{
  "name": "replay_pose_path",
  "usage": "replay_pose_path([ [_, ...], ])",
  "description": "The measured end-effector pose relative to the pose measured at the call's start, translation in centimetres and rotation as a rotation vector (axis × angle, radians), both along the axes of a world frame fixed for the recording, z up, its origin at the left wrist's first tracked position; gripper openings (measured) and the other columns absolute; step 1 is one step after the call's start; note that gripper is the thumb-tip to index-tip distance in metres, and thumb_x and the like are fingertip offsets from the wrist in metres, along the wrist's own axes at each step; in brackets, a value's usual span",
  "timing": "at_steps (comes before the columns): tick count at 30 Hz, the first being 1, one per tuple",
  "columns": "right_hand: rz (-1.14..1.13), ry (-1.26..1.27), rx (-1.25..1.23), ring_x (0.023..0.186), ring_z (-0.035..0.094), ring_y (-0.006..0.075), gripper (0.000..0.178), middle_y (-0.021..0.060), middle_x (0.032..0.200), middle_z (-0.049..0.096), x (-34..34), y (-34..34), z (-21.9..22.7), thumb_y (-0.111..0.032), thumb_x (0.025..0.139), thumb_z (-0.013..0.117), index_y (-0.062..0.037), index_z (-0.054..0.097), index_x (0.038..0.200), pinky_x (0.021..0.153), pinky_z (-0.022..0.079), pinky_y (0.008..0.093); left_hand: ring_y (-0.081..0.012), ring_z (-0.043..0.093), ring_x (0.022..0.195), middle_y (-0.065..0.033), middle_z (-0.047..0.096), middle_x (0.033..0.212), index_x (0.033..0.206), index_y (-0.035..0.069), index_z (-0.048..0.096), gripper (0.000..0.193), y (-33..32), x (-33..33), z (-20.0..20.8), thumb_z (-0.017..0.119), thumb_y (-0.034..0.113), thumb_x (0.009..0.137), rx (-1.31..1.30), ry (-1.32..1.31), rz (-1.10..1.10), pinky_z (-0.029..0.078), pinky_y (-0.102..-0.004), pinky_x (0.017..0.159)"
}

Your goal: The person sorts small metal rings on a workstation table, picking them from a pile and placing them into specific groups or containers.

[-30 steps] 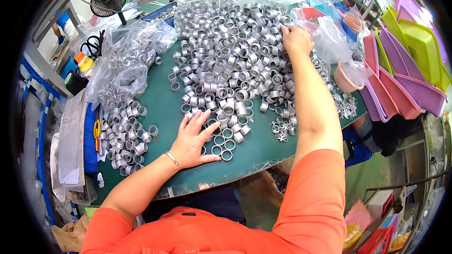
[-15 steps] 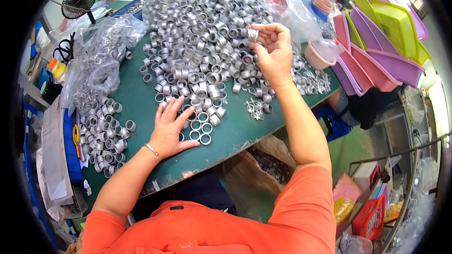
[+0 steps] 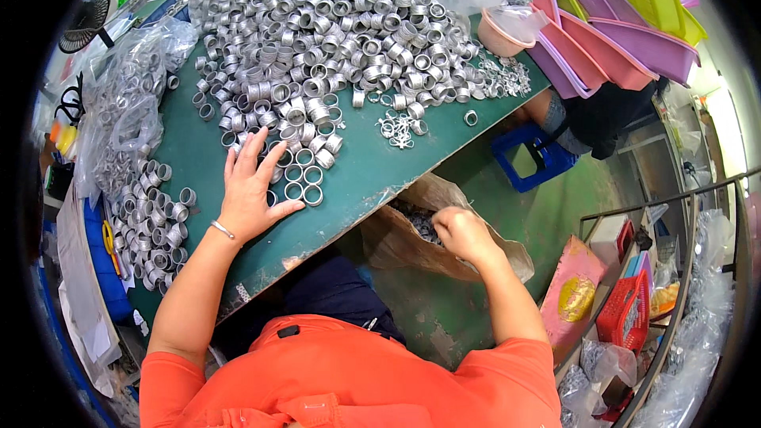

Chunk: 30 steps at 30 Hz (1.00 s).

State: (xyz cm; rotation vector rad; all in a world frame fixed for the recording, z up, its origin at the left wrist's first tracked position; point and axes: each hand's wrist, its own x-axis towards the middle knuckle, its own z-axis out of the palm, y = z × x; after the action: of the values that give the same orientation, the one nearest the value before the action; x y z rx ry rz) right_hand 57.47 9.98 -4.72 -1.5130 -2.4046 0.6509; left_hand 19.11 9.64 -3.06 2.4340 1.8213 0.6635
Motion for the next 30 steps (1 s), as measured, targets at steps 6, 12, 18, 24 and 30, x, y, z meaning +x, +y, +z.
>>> replay_pose_path([
  [6, -0.11, 0.357, 0.307, 0.073, 0.064, 0.0266, 0.006, 0.0144, 0.082, 0.064, -6.6, 5.7, 4.2, -0.001, 0.081, 0.062, 0.0003, 0.063, 0.087, 0.066, 0.051, 0.0325, -0.0352, 0.026, 0.138, -0.0133, 0.028, 0.15, 0.139, 0.018, 0.042, 0.093, -0.3, -0.4, -0.1, 0.08, 0.051, 0.06, 0.029, -0.021, 0.007, 0.017, -0.0537, 0.111],
  [12, 0.252, 0.423, 0.48, 0.113, 0.051, 0.0351, 0.034, 0.0168, 0.122, 0.054, -17.6, 5.6, 3.4, -0.016, 0.078, 0.07, -0.0064, 0.061, 0.109, 0.096, 0.041, 0.0432, -0.0344, 0.032, 0.135, -0.0118, 0.035, 0.146, 0.129, 0.014, 0.046, 0.086, 0.0, -0.4, -0.7, 0.08, 0.052, 0.06, 0.108, -0.104, -0.011, 0.021, -0.0526, 0.11],
  [18, 0.364, 0.344, 0.454, 0.117, 0.048, 0.0333, 0.032, 0.0151, 0.125, 0.051, -20.8, 1.8, 1.1, -0.02, 0.081, 0.067, -0.005, 0.06, 0.109, 0.103, 0.03, 0.0525, -0.0379, 0.03, 0.136, -0.013, 0.032, 0.148, 0.13, 0.011, 0.042, 0.075, -2.0, -0.3, -0.7, 0.079, 0.026, 0.066, 0.01, -0.214, -0.042, 0.023, -0.0529, 0.11],
  [24, 0.222, 0.54, 0.739, 0.089, 0.059, 0.0317, 0.011, 0.0152, 0.092, 0.063, -17.5, 9.1, 3.6, -0.001, 0.078, 0.063, -0.0014, 0.064, 0.089, 0.081, 0.046, 0.0405, -0.0319, 0.032, 0.135, -0.0124, 0.034, 0.146, 0.132, 0.011, 0.042, 0.074, -3.3, 0.2, 1.4, 0.079, 0.021, 0.069, -0.081, -0.239, 0.011, 0.02, -0.0509, 0.111],
  [30, 0.014, 0.087, 0.858, 0.091, 0.056, 0.0308, 0.026, 0.0107, 0.096, 0.059, -14.1, 17.9, 2.7, 0.0, 0.072, 0.062, -0.0088, 0.066, 0.096, 0.079, 0.048, 0.0414, -0.0309, 0.037, 0.131, -0.0131, 0.039, 0.141, 0.129, 0.01, 0.048, 0.066, -4.5, 0.6, 2.0, 0.077, 0.02, 0.071, -0.032, -0.296, 0.047, 0.021, -0.0479, 0.11],
])
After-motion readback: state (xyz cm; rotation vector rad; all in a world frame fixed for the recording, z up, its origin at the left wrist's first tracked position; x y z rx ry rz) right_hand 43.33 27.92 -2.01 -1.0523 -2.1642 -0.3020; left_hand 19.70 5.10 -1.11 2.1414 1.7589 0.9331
